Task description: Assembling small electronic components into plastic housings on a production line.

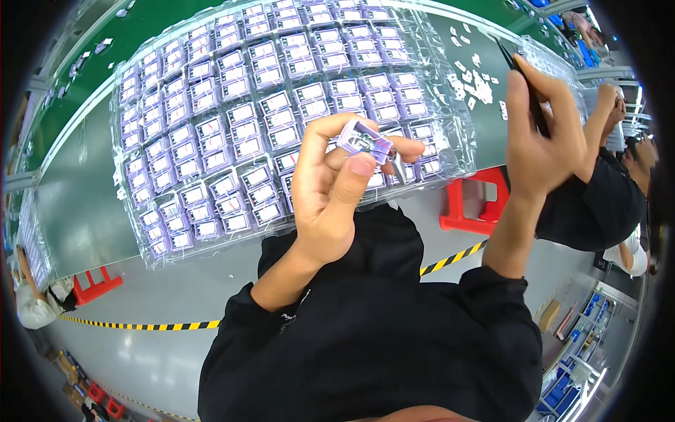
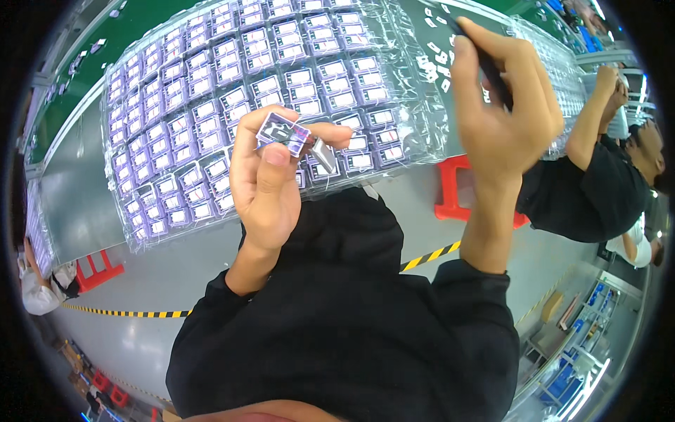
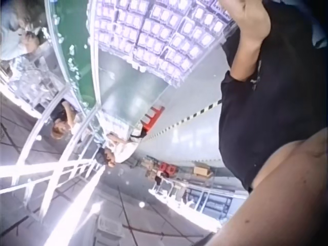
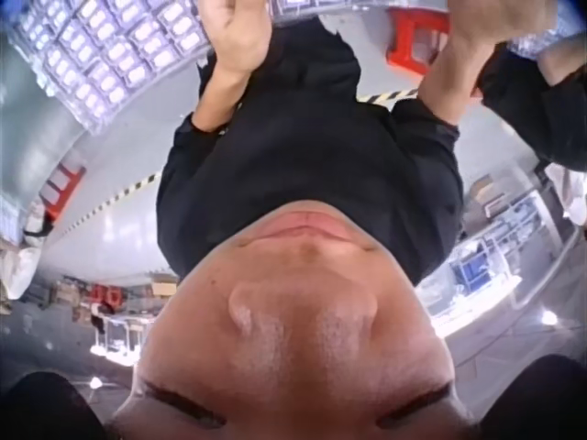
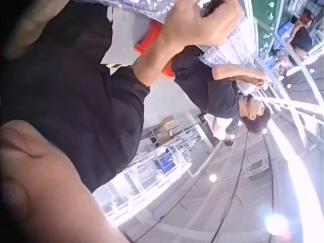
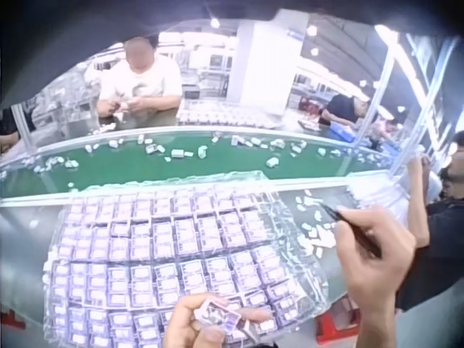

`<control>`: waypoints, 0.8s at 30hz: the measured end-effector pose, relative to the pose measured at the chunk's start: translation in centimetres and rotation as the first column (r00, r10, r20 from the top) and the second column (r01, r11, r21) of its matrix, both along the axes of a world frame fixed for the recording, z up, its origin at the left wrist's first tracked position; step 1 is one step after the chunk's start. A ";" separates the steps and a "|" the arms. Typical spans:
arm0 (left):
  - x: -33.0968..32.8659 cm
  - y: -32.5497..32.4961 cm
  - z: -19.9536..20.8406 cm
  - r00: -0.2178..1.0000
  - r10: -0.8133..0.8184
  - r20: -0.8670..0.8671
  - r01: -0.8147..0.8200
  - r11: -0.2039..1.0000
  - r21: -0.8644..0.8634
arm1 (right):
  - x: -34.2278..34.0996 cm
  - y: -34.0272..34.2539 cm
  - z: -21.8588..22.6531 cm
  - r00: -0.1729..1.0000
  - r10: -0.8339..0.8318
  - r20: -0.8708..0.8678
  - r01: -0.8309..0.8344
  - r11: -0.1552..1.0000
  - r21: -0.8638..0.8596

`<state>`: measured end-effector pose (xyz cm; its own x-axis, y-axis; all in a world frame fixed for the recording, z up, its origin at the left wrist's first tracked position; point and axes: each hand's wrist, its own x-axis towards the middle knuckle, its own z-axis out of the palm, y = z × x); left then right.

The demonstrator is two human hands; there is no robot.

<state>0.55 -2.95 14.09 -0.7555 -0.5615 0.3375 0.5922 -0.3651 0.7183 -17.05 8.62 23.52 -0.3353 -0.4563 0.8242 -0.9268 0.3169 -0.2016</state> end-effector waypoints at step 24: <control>-0.1 0.4 0.7 0.993 -0.002 0.115 -0.004 0.999 0.054 | 7.8 0.3 -4.6 0.133 0.427 0.894 -0.335 0.868 -0.365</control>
